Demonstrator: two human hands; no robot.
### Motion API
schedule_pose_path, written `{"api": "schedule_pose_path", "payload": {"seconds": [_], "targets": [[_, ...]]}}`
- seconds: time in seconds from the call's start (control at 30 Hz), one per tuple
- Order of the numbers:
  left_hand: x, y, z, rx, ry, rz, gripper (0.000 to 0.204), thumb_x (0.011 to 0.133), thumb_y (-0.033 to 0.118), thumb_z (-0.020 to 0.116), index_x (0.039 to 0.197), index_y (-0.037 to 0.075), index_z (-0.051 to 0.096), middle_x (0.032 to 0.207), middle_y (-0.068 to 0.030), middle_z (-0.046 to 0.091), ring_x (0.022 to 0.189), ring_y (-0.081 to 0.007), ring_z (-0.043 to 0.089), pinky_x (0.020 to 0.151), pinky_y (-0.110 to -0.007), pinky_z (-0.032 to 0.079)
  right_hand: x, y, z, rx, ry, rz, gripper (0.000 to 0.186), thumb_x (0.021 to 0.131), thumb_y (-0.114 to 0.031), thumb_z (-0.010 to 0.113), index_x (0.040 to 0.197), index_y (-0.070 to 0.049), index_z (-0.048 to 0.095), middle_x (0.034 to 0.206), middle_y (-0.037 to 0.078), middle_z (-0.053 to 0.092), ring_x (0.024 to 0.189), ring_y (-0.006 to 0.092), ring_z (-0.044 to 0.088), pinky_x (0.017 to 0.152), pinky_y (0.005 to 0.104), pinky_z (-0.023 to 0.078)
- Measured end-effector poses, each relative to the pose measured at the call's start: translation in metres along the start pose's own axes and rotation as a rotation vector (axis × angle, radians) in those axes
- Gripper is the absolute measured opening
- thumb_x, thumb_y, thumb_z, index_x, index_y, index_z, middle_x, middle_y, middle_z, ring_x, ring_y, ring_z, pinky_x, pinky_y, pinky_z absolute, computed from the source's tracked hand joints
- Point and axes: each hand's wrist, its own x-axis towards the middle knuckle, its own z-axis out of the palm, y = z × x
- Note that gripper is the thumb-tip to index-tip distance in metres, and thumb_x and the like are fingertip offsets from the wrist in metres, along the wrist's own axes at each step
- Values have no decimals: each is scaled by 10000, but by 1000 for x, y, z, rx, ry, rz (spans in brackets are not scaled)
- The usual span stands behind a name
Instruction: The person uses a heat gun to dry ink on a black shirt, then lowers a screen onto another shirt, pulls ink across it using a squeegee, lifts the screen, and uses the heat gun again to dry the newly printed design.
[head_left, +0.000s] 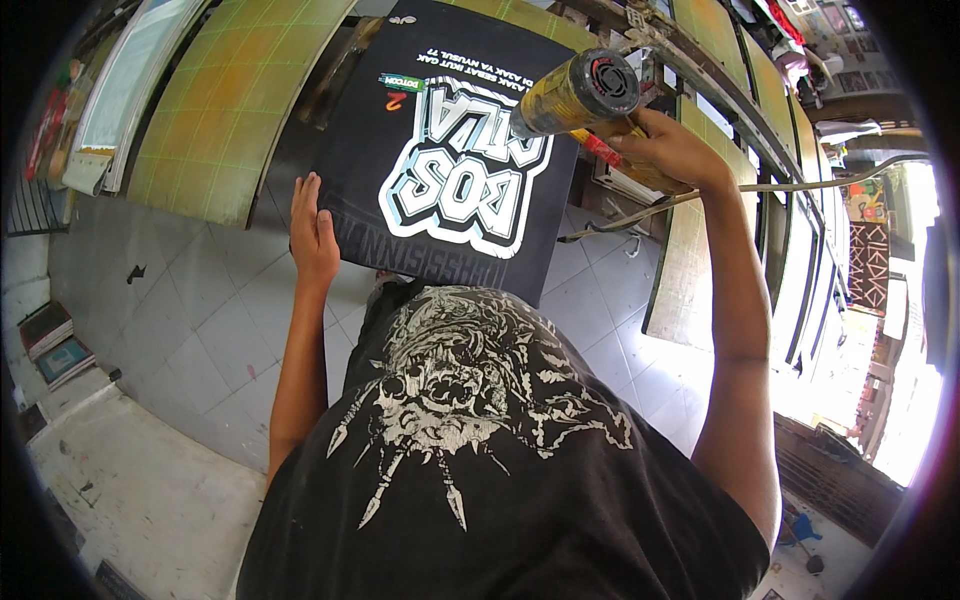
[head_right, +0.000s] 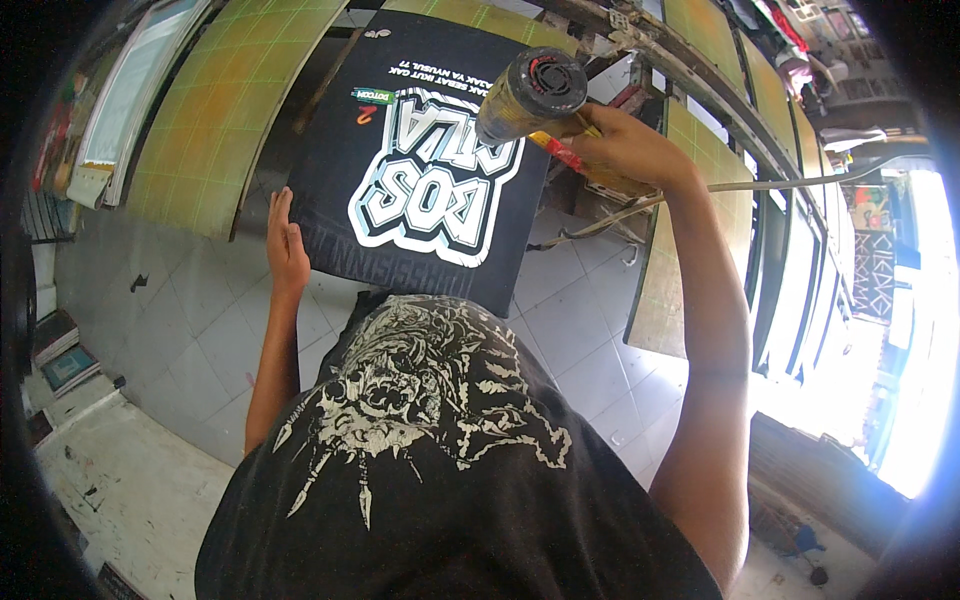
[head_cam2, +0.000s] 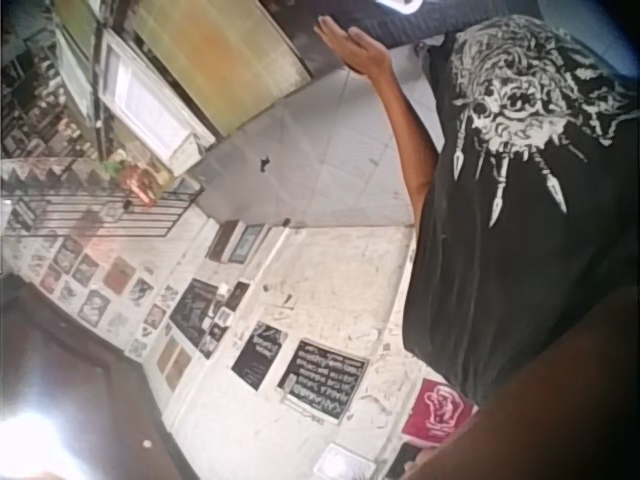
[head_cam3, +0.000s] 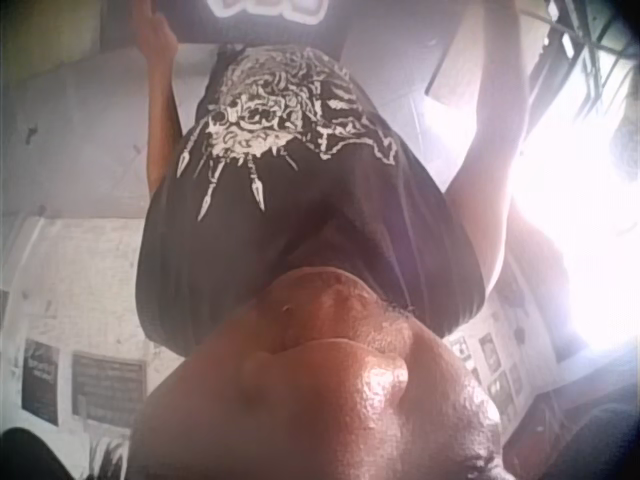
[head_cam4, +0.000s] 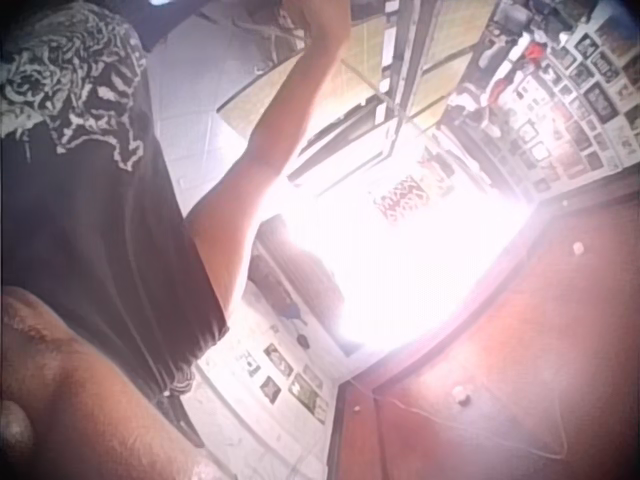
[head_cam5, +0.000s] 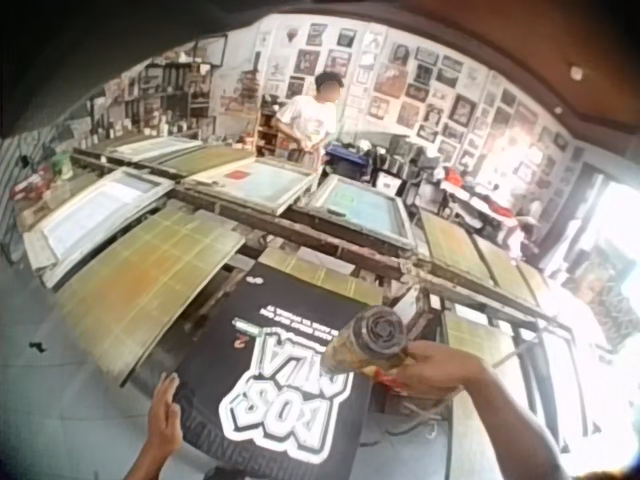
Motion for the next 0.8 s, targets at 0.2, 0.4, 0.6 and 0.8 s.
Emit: {"api": "schedule_pose_path", "payload": {"seconds": [0.2,0.4,0.6,0.8], "targets": [[1,4,0,30,-11,-20,433,971,206,355,1345,4,443,1391,-158,452,1352,-360,321,1094,-419,264,7,-1,-5,-75,8,-39,576,837,-323,592,1309,-10,485,1212,150,590,1084,222,559,973,308,388],[2,4,-1,25,-9,-23,433,958,193,371,1340,3,448,1385,-160,458,1346,-359,333,1093,-421,265,20,-17,-1,-119,-15,-10,462,865,-222,577,1272,-14,509,1143,111,602,1021,172,553,933,300,408],[2,6,-2,41,-21,-25,432,988,215,335,1353,8,435,1409,-152,435,1371,-344,294,1113,-419,226,27,-49,6,-81,-54,-32,462,861,-242,582,1256,-12,519,1111,106,611,982,171,568,907,298,423],[3,7,-1,18,9,-33,440,958,204,380,1348,8,435,1380,-164,460,1333,-384,340,1087,-438,271,31,-51,8,-89,-84,-25,458,858,-241,593,1245,-8,523,1102,107,611,968,170,566,903,297,422]]}}
